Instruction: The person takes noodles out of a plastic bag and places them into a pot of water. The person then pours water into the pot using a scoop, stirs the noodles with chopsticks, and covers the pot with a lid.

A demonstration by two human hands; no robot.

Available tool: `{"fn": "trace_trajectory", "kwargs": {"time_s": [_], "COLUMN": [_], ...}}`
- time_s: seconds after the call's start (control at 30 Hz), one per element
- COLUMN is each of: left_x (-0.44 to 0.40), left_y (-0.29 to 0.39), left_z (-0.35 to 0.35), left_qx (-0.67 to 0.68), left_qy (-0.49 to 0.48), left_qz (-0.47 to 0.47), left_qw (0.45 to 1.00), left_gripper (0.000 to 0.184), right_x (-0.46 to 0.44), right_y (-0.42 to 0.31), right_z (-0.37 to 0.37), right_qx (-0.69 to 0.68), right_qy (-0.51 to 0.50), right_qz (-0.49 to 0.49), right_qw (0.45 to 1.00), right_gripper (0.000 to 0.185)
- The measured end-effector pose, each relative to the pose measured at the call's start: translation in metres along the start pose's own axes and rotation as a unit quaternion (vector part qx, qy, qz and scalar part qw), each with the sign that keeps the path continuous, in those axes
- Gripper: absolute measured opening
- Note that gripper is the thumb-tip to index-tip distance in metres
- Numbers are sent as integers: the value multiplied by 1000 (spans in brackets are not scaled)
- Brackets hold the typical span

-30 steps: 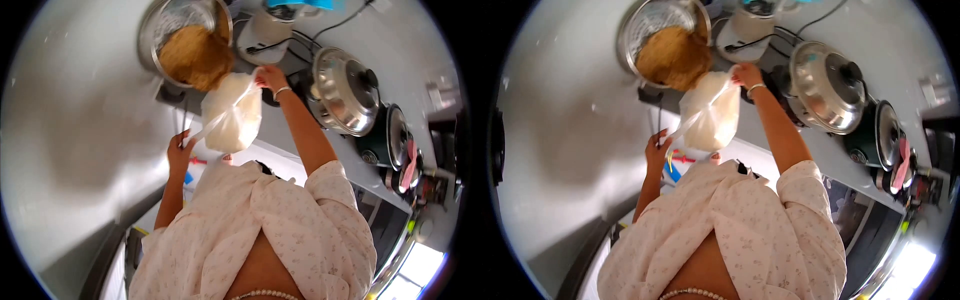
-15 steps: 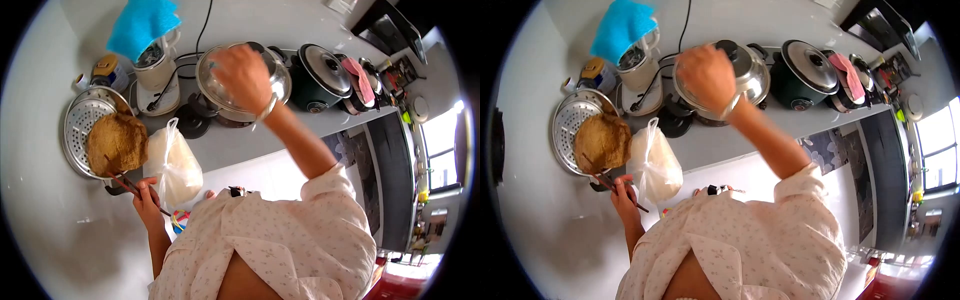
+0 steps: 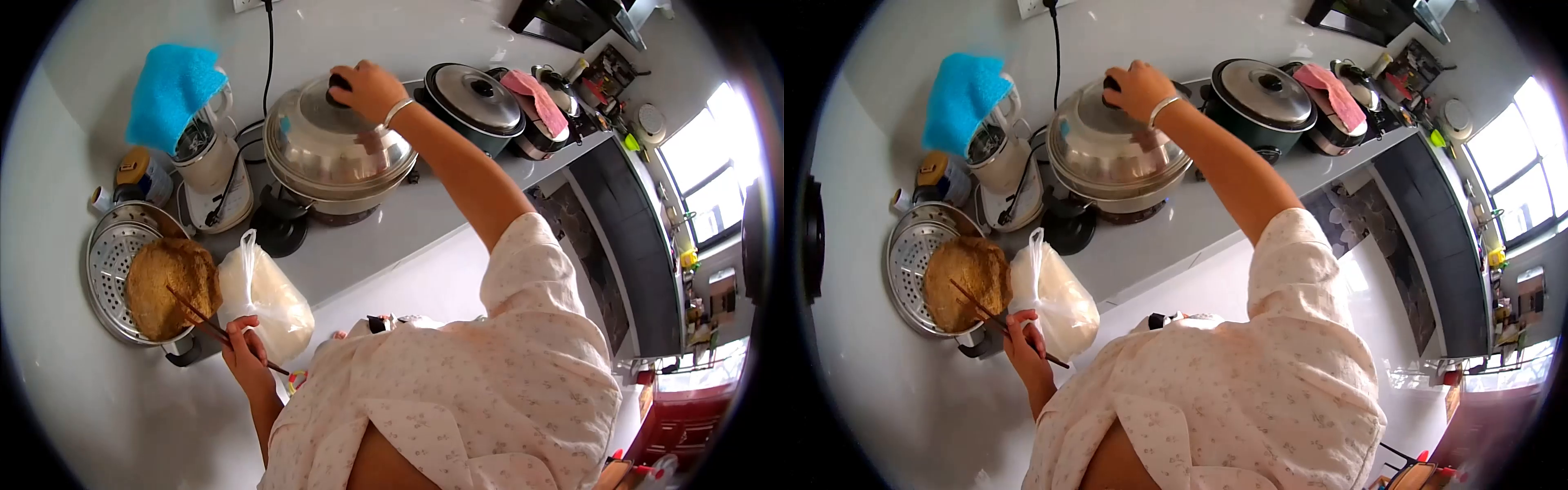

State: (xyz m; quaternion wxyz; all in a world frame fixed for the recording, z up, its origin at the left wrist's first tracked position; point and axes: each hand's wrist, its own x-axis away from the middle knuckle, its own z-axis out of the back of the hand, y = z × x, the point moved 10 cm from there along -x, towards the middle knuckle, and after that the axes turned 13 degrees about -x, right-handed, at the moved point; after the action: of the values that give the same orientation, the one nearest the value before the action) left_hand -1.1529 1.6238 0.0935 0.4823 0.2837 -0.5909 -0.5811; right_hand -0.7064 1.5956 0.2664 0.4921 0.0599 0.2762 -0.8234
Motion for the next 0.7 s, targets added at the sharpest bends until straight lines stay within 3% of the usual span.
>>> {"fn": "trace_trajectory", "kwargs": {"time_s": [0.1, 0.17, 0.2, 0.27, 0.3, 0.33, 0.4, 0.47, 0.6, 0.67, 0.7], "left_x": [0, -3, -5, -7, -9, -10, -6, -2, 6, 7, 9], "left_y": [7, 5, 7, 10, 13, 17, 28, 45, 70, 79, 86], "left_z": [-2, -6, -9, -13, -19, -26, -40, -59, -91, -107, -117], "left_qx": [27, 33, 40, 44, 64, 84, 88, 111, 107, 104, 121], "left_qy": [6, -3, -14, 3, -4, -11, -10, -15, 3, -2, 0], "left_qz": [-12, -13, -21, -15, -28, -41, -37, -61, -97, -113, -118], "left_qw": [1000, 999, 999, 999, 998, 996, 995, 992, 989, 988, 986], "left_gripper": [45, 45, 45, 45, 45, 46, 47, 47, 52, 55, 56], "right_x": [-11, -11, -12, -16, -12, -4, -18, -7, -10, 6, 7], "right_y": [-4, 16, 18, 54, 63, 77, 160, 201, 300, 322, 328], "right_z": [39, 80, 106, 168, 173, 172, 208, 213, 198, 199, 195], "right_qx": [213, 240, 251, 16, 168, 314, 136, 138, 191, 143, 138], "right_qy": [17, 79, 96, 159, 167, 172, 157, 169, 114, 108, 103], "right_qz": [209, 296, 301, 92, 212, 325, 57, -28, 9, -94, -90], "right_qw": [954, 921, 915, 983, 948, 875, 977, 975, 975, 979, 981], "right_gripper": [39, 37, 34, 22, 21, 27, 41, 42, 46, 46, 46]}}
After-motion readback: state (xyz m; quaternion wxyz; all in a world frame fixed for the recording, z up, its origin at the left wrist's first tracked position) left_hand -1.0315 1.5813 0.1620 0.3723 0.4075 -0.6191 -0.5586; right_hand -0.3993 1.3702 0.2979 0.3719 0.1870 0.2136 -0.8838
